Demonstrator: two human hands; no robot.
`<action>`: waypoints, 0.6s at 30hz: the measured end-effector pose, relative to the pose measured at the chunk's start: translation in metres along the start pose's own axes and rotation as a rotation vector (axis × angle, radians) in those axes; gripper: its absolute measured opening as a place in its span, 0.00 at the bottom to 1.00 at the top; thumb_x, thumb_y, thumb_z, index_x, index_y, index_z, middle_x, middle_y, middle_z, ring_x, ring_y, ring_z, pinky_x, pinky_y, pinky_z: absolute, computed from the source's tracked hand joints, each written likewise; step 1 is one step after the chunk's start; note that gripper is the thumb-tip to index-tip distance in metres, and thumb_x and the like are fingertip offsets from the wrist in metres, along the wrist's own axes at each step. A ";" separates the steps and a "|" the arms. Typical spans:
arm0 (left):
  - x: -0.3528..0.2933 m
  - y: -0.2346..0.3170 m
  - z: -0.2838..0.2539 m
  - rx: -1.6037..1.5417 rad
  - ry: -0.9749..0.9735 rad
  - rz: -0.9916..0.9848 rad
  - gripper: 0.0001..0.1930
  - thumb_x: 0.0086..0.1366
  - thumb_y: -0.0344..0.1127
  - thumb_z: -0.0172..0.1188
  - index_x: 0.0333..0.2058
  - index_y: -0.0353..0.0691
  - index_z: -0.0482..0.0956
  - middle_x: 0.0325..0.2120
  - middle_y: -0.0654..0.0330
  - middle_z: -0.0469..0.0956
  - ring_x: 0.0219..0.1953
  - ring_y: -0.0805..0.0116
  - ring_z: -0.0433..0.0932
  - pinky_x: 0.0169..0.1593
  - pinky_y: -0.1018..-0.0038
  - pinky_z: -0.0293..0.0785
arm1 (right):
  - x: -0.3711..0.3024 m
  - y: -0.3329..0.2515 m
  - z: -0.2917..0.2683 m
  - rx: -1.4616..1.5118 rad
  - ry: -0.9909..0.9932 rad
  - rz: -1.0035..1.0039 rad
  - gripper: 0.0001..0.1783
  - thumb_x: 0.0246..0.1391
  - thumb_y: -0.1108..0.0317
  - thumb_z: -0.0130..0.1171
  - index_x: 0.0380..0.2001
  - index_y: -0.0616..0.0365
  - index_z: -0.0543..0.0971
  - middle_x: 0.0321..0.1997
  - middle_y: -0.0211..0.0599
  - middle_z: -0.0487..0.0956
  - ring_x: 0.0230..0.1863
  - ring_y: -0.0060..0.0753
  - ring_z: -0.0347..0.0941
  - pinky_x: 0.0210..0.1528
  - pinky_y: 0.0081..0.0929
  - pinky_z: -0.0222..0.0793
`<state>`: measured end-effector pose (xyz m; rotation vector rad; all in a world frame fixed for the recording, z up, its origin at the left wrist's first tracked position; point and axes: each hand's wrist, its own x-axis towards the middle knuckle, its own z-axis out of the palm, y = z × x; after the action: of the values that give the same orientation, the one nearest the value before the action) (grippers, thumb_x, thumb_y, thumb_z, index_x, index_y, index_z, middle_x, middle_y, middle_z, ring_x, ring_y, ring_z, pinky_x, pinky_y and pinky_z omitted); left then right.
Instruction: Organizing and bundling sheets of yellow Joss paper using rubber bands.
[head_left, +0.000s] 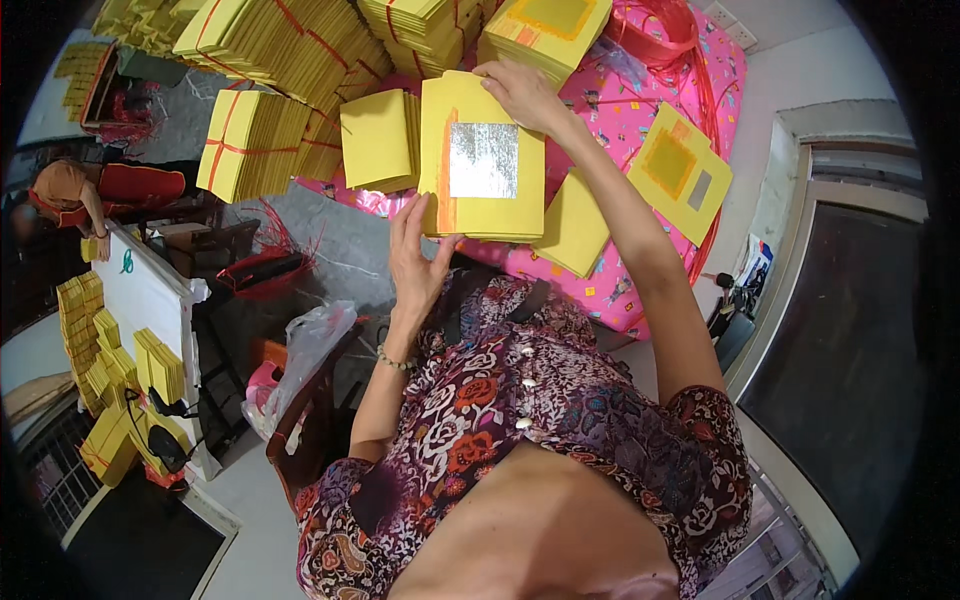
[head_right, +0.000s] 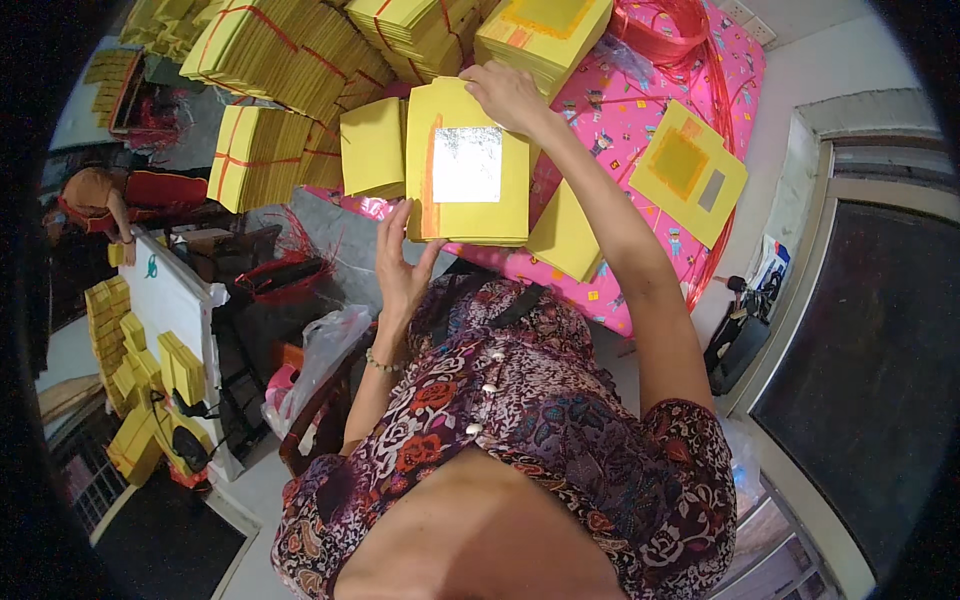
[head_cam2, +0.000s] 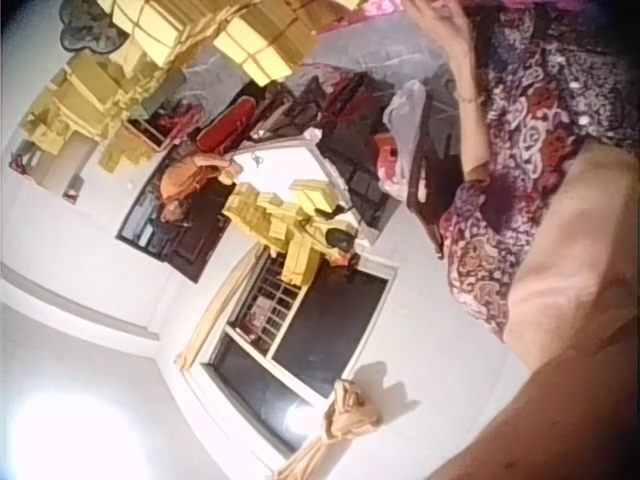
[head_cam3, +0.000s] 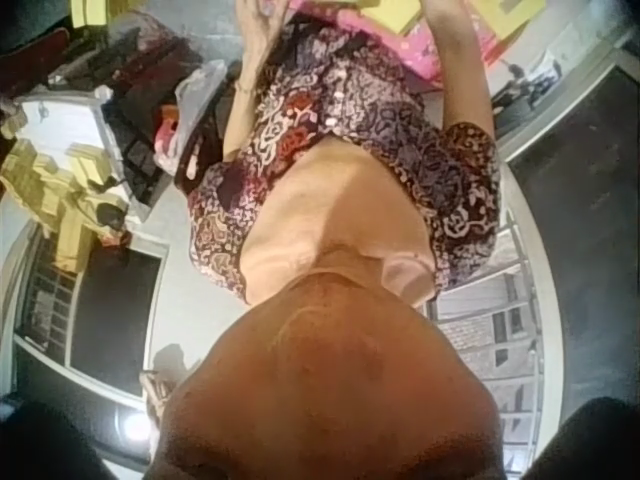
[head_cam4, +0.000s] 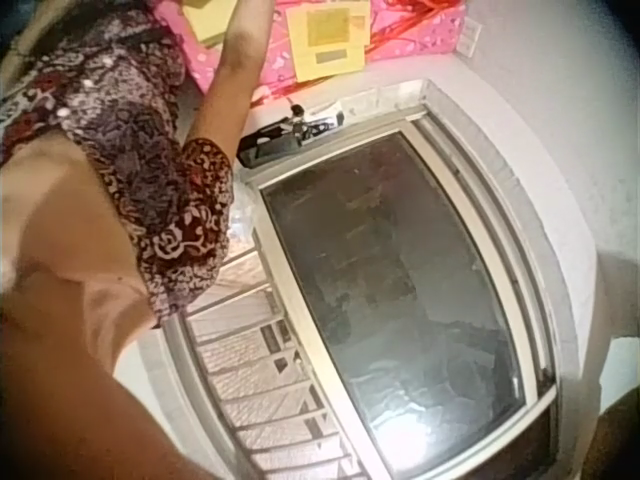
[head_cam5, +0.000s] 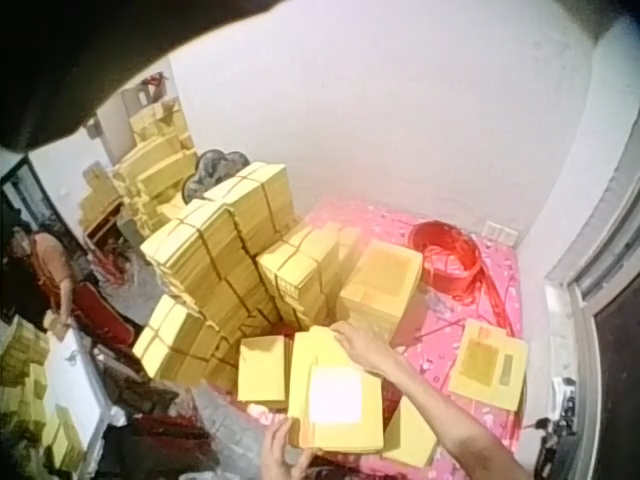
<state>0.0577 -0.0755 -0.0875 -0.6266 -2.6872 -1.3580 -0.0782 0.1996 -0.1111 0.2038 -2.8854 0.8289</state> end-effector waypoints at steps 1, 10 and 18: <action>0.000 0.000 0.000 0.002 -0.001 0.000 0.33 0.51 0.32 0.69 0.56 0.36 0.67 0.52 0.47 0.68 0.54 0.49 0.68 0.55 0.62 0.67 | 0.000 0.000 0.001 0.005 0.028 0.000 0.17 0.61 0.57 0.45 0.49 0.48 0.74 0.43 0.40 0.75 0.50 0.45 0.70 0.53 0.47 0.61; 0.002 -0.002 -0.002 -0.036 -0.029 -0.039 0.34 0.48 0.32 0.70 0.55 0.38 0.68 0.53 0.48 0.68 0.56 0.49 0.68 0.57 0.62 0.66 | -0.002 -0.004 -0.007 0.025 -0.049 0.013 0.18 0.61 0.58 0.46 0.51 0.51 0.73 0.45 0.41 0.75 0.51 0.46 0.70 0.54 0.46 0.61; 0.005 0.001 -0.007 0.015 -0.038 -0.011 0.32 0.49 0.34 0.71 0.54 0.41 0.71 0.54 0.52 0.68 0.57 0.54 0.67 0.55 0.64 0.68 | -0.029 -0.021 -0.035 -0.032 0.253 -0.138 0.17 0.58 0.58 0.52 0.47 0.52 0.75 0.44 0.39 0.75 0.49 0.45 0.71 0.52 0.44 0.63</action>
<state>0.0525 -0.0786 -0.0814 -0.6441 -2.7322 -1.3404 -0.0432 0.2036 -0.0754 0.2701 -2.6135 0.7264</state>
